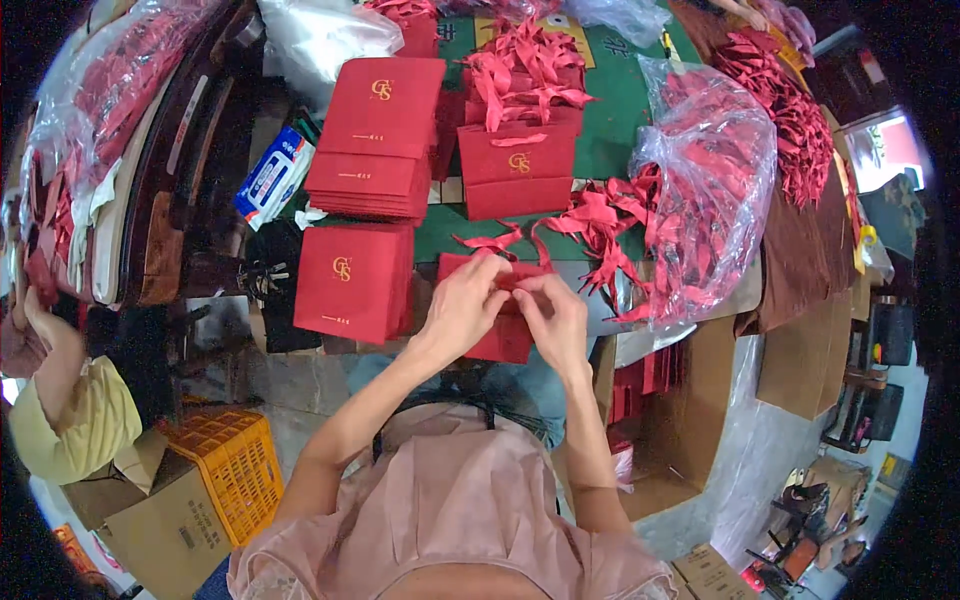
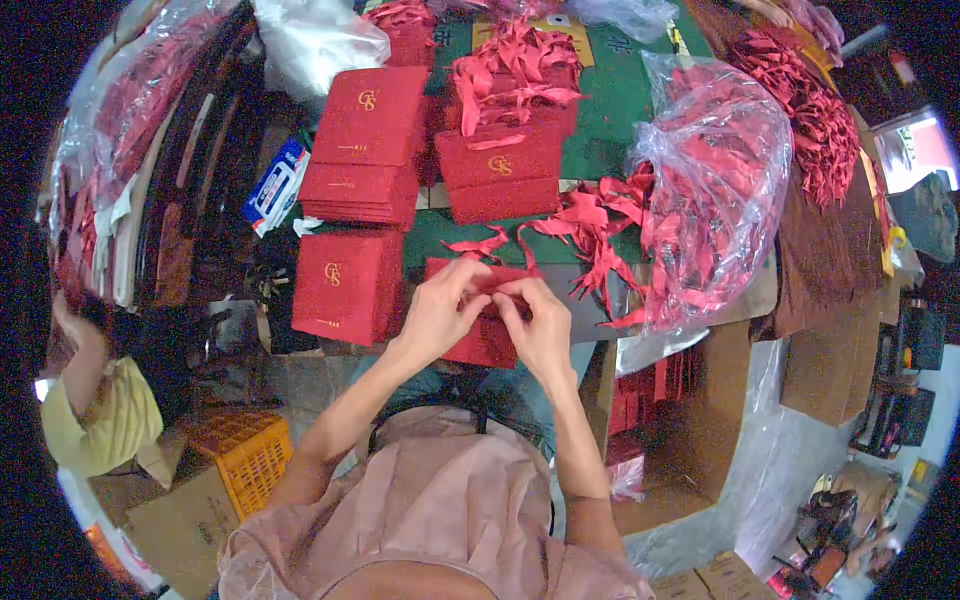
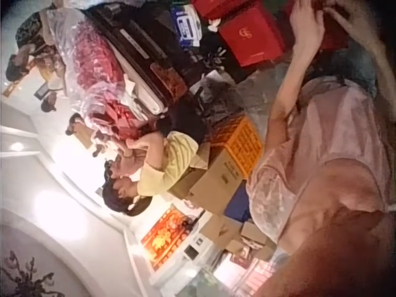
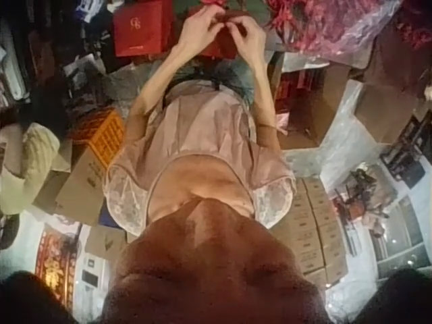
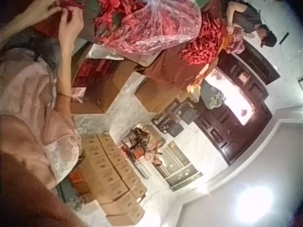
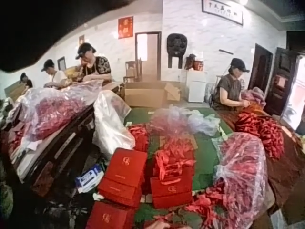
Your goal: The person attaches ribbon handles to small gift bags by threading the ribbon strips through holes and tying them by hand.
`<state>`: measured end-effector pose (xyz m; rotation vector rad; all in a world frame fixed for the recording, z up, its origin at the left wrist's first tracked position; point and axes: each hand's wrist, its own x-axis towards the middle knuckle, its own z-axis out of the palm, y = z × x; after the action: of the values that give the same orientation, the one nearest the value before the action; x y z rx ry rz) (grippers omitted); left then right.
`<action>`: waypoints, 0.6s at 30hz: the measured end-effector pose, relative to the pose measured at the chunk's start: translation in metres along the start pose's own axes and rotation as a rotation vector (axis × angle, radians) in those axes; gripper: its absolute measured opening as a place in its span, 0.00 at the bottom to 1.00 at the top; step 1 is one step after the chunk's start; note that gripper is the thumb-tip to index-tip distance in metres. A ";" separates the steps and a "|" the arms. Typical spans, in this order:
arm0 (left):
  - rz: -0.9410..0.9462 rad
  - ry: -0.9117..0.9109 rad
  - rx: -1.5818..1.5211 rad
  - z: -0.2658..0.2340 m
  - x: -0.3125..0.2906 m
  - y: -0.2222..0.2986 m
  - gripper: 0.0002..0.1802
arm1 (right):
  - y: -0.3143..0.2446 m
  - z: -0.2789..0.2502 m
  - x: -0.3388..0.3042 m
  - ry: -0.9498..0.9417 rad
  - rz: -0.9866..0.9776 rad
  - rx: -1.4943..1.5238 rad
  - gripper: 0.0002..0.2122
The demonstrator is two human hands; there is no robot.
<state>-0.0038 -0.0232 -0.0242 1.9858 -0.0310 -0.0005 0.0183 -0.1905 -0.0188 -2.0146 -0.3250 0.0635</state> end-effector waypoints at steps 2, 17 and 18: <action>0.232 0.096 0.484 -0.005 0.005 0.002 0.23 | 0.009 0.002 -0.002 0.050 0.016 -0.025 0.04; 0.089 0.014 0.351 -0.004 0.013 -0.016 0.18 | 0.021 0.024 -0.005 0.222 -0.102 -0.157 0.05; 0.038 -0.014 0.299 -0.005 0.014 -0.017 0.18 | 0.021 0.026 -0.005 0.223 -0.114 -0.164 0.05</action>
<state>0.0102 -0.0120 -0.0373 2.2838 -0.0826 0.0157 0.0125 -0.1782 -0.0495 -2.1362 -0.3091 -0.2651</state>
